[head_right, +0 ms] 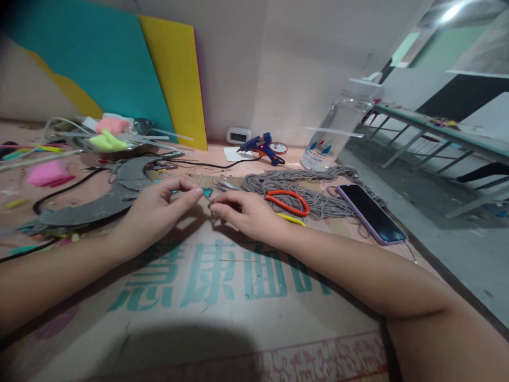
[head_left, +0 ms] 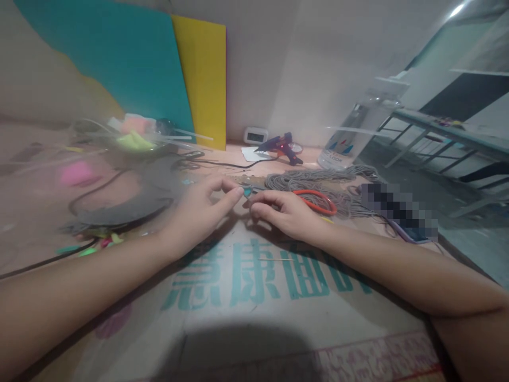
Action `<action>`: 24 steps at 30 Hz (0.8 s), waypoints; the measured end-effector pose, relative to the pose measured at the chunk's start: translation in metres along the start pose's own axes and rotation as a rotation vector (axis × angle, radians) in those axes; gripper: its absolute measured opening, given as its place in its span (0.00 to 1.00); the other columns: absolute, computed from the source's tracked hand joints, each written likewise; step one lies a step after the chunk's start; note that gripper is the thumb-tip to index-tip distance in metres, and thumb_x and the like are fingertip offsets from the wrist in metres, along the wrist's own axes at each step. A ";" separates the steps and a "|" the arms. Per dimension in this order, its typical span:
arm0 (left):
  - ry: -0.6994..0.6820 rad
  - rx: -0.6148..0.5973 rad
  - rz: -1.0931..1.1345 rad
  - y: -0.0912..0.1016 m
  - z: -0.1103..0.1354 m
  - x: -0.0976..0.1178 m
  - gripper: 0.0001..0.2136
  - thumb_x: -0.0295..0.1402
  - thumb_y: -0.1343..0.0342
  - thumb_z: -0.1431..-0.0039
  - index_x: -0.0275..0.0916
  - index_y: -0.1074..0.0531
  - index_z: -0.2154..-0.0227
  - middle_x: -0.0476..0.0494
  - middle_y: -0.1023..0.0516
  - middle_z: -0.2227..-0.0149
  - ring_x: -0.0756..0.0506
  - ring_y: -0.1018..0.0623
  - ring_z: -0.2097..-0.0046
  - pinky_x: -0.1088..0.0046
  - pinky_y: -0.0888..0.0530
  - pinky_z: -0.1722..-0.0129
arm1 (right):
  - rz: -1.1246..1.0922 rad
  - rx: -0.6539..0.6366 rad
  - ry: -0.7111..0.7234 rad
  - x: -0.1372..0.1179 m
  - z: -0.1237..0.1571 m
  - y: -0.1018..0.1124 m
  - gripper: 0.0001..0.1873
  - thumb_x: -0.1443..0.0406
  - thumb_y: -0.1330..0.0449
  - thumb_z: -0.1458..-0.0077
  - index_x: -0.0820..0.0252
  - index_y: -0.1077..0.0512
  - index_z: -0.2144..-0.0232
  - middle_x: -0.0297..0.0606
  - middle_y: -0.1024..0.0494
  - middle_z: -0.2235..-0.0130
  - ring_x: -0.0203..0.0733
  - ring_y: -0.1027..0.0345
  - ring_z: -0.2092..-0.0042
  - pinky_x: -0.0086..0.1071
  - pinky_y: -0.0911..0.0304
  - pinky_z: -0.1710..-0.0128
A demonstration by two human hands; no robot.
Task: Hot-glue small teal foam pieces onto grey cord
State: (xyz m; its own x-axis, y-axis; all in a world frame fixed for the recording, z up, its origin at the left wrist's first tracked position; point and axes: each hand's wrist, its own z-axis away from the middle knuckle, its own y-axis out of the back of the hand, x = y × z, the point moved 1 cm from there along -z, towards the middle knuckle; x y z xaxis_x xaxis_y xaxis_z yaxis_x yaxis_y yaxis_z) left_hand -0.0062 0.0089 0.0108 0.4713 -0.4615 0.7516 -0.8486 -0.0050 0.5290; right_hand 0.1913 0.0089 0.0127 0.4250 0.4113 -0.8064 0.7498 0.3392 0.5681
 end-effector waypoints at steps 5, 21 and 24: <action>0.010 -0.015 0.015 0.000 0.000 0.002 0.11 0.41 0.47 0.38 0.40 0.28 0.70 0.48 0.22 0.66 0.44 0.25 0.61 0.68 0.31 0.56 | -0.102 0.170 0.040 0.006 0.001 0.002 0.16 0.54 0.47 0.36 0.60 0.29 0.59 0.33 0.27 0.69 0.35 0.32 0.67 0.30 0.36 0.65; 0.119 -0.118 -0.068 -0.004 -0.004 -0.019 0.18 0.52 0.47 0.41 0.42 0.27 0.70 0.49 0.19 0.71 0.43 0.23 0.69 0.69 0.30 0.67 | 0.595 0.259 -0.059 -0.003 0.063 0.100 0.13 0.62 0.43 0.40 0.61 0.30 0.54 0.45 0.22 0.55 0.46 0.27 0.54 0.42 0.34 0.52; 0.101 -0.095 -0.106 -0.005 -0.004 -0.023 0.19 0.54 0.48 0.42 0.42 0.27 0.71 0.49 0.19 0.70 0.42 0.23 0.67 0.69 0.30 0.64 | 0.956 0.317 -0.240 0.034 0.110 0.139 0.22 0.62 0.42 0.42 0.63 0.32 0.47 0.51 0.25 0.49 0.55 0.30 0.49 0.47 0.36 0.50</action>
State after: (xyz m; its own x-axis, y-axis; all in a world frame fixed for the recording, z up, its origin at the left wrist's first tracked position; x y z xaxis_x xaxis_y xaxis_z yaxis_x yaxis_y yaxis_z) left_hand -0.0120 0.0232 -0.0075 0.5827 -0.3717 0.7227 -0.7685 0.0371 0.6388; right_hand 0.3660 -0.0232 0.0462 0.9770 0.2004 -0.0729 0.1307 -0.2926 0.9473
